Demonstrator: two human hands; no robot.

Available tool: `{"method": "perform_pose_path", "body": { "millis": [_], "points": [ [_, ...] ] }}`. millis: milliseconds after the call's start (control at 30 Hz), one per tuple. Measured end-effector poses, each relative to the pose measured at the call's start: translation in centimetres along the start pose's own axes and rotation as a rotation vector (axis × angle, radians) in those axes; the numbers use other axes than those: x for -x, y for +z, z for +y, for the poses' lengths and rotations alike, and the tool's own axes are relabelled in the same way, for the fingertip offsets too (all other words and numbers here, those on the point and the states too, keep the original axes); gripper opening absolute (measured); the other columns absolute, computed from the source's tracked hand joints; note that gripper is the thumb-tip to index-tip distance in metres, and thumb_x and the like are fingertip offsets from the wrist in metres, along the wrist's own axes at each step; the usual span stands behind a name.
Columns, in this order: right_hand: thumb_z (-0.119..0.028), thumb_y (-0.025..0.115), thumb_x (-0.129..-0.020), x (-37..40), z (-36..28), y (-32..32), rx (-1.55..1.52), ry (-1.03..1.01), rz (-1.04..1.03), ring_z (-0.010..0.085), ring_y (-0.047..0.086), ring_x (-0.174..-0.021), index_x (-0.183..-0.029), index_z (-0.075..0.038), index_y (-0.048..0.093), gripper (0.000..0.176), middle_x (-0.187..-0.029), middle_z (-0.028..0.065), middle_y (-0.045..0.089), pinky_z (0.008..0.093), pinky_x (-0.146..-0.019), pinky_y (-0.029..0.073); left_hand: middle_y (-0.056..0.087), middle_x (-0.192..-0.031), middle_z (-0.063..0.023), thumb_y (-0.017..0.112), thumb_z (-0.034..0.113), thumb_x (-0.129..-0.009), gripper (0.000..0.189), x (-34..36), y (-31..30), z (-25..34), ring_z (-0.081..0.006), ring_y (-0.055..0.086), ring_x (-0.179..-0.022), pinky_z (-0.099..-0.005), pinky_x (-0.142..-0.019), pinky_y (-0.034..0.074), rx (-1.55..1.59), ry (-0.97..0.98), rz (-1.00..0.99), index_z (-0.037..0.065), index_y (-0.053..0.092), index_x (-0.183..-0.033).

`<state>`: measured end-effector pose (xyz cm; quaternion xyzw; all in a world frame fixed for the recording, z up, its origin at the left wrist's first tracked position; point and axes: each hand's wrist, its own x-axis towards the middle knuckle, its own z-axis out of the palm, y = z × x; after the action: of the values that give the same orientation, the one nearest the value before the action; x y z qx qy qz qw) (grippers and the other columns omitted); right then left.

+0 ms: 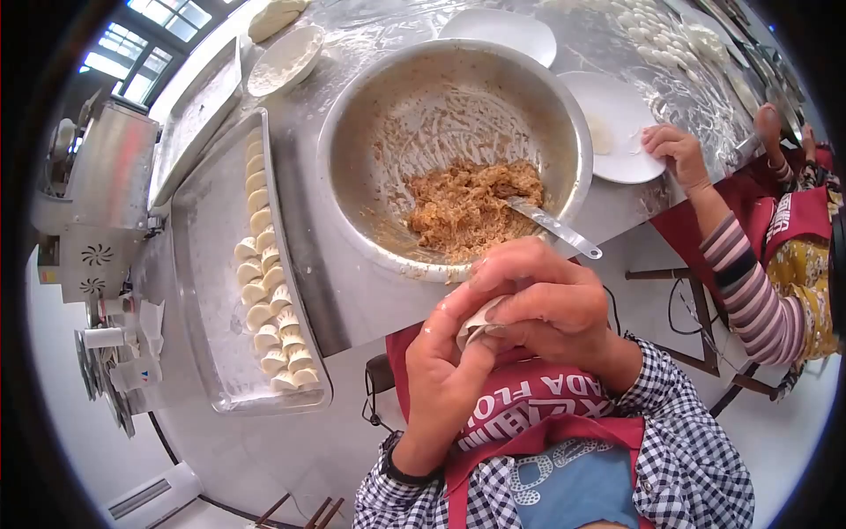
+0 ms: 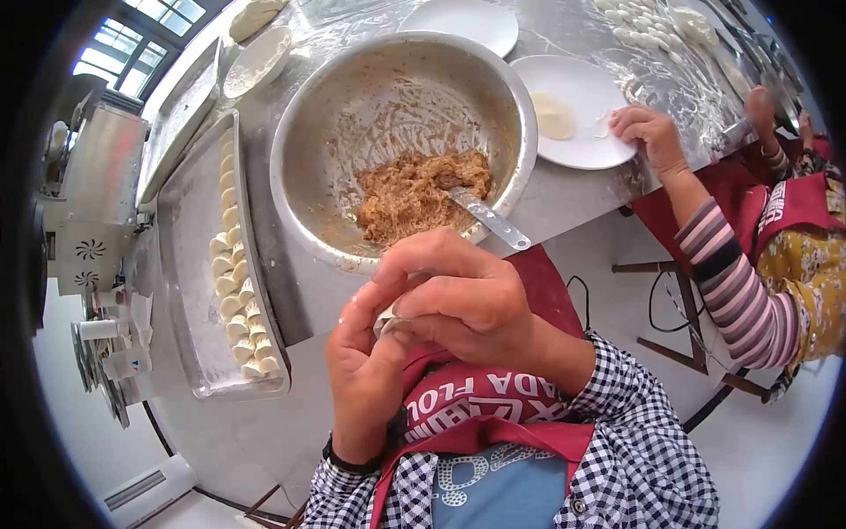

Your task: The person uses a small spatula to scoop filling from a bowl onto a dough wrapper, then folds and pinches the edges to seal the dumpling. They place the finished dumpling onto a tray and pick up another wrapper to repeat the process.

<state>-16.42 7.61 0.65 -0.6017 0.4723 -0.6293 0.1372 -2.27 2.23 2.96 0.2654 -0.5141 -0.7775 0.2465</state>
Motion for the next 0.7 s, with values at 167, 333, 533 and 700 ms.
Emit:
{"method": "perform_pose_path", "body": {
  "millis": [167, 333, 533, 700],
  "points": [
    [-0.001, 0.069, -0.065, -0.11, -0.92, 0.89, 0.076, 0.095, 0.103, 0.0228, 0.059, -0.085, -0.077, -0.001, 0.062, 0.014, -0.102, 0.0153, 0.058, 0.0293, -0.066, 0.05, 0.051, -0.119, -0.0171, 0.053, 0.005, -0.086, 0.039, 0.2, -0.36, -0.81, -0.0225, 0.052, -0.108, -0.0313, -0.091, 0.044, 0.326, -0.094, 0.03, -0.005, 0.043, -0.122],
    [-0.002, 0.068, -0.066, -0.13, -0.45, 0.33, 0.133, 0.019, 0.013, 0.0233, 0.059, -0.086, -0.077, -0.001, 0.062, 0.013, -0.102, 0.015, 0.058, 0.0298, -0.067, 0.05, 0.052, -0.118, -0.0167, 0.052, 0.006, -0.087, 0.037, 0.41, -0.06, -0.85, -0.0218, 0.053, -0.106, -0.0304, -0.091, 0.044, 0.151, -0.019, 0.06, -0.005, 0.043, -0.122],
    [-0.002, 0.067, -0.065, -0.27, -0.55, 0.04, 0.149, 0.013, -0.022, 0.0247, 0.058, -0.089, -0.077, -0.001, 0.061, 0.013, -0.103, 0.0152, 0.058, 0.0306, -0.071, 0.05, 0.05, -0.12, -0.0133, 0.049, -0.003, -0.086, 0.042, 0.48, -0.07, -0.47, -0.0167, 0.051, -0.108, -0.0266, -0.091, 0.042, -0.161, 0.037, -0.009, -0.005, 0.04, -0.127],
    [-0.003, 0.067, -0.065, -0.51, -0.81, 0.51, 0.159, 0.055, 0.067, 0.0244, 0.059, -0.089, -0.077, -0.001, 0.061, 0.013, -0.104, 0.015, 0.057, 0.0316, -0.072, 0.049, 0.05, -0.118, -0.0106, 0.047, -0.007, -0.084, 0.042, 0.34, 0.29, -0.09, -0.0161, 0.051, -0.107, -0.0253, -0.089, 0.042, -0.061, -0.01, 0.038, -0.005, 0.04, -0.126]
  ]
}}
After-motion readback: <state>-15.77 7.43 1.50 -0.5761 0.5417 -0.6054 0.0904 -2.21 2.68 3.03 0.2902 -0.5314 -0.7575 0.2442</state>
